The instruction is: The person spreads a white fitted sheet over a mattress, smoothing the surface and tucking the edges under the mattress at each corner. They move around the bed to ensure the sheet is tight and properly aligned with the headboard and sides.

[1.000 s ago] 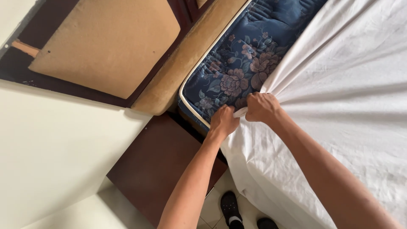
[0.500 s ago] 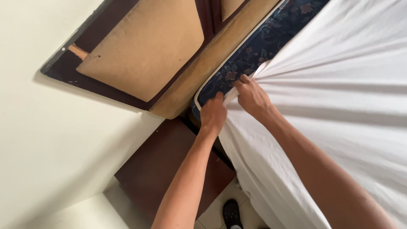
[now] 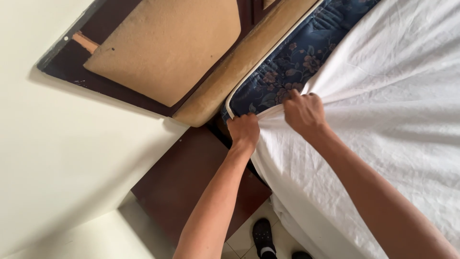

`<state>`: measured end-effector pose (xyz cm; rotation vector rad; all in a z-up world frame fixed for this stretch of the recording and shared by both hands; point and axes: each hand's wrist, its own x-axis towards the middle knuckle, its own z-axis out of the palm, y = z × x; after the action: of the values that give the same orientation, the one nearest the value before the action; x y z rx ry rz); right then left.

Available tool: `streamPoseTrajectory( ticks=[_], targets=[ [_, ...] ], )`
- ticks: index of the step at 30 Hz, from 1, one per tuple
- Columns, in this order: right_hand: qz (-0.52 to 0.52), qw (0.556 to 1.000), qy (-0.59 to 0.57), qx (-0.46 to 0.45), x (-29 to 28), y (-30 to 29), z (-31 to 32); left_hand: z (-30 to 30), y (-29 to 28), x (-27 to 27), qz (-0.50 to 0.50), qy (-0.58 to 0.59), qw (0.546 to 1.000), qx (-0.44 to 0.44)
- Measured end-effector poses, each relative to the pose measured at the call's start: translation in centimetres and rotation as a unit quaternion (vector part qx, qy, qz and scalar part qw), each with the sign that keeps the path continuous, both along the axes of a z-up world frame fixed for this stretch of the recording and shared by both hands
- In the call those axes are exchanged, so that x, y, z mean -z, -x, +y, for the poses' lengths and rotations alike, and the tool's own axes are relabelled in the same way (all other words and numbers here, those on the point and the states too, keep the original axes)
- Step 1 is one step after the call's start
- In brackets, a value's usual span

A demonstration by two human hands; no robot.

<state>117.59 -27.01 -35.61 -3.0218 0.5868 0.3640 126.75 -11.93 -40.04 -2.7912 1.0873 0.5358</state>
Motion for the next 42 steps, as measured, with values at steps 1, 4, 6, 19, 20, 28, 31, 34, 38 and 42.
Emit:
streamPoseTrajectory(
  ticks=[1,4,6,19,20,28,31,34,38,42],
  targets=[
    [0.000,1.000,0.000,0.000,0.1,0.3,-0.1,0.2,-0.3,0.3,0.000,0.000,1.000,0.000],
    [-0.161,0.981,0.097,-0.048,0.4,1.1,0.0,1.1,-0.9,0.7,-0.038,0.028,0.999,-0.007],
    [-0.265,0.950,0.114,-0.123,0.6,1.0,0.6,1.9,-1.1,0.3,-0.043,-0.002,0.999,-0.009],
    [-0.341,0.923,-0.156,-0.084,-1.2,-6.4,3.2,3.7,-6.1,2.5,-0.060,0.033,0.992,-0.109],
    [-0.345,0.920,-0.134,-0.127,-0.8,-7.0,3.2,3.5,-5.9,2.6,-0.051,0.025,0.991,-0.125],
    [-0.210,0.967,-0.088,-0.115,4.7,-5.4,-0.3,1.9,-5.8,4.1,-0.068,0.054,0.988,-0.128],
    [-0.126,0.987,-0.060,-0.079,6.5,-3.9,-0.6,1.2,-4.6,5.1,-0.003,0.133,0.987,-0.088],
    [-0.074,0.992,-0.085,-0.051,6.6,-3.8,-0.4,0.5,-3.9,3.7,0.004,0.238,0.968,-0.082],
    [-0.097,0.991,-0.082,-0.033,6.0,-4.3,-0.2,0.6,-3.6,4.5,-0.025,0.190,0.982,-0.004],
    [-0.048,0.994,-0.101,0.016,3.7,-6.0,1.0,1.7,-4.8,6.4,-0.156,0.165,0.970,0.086]
  ],
)
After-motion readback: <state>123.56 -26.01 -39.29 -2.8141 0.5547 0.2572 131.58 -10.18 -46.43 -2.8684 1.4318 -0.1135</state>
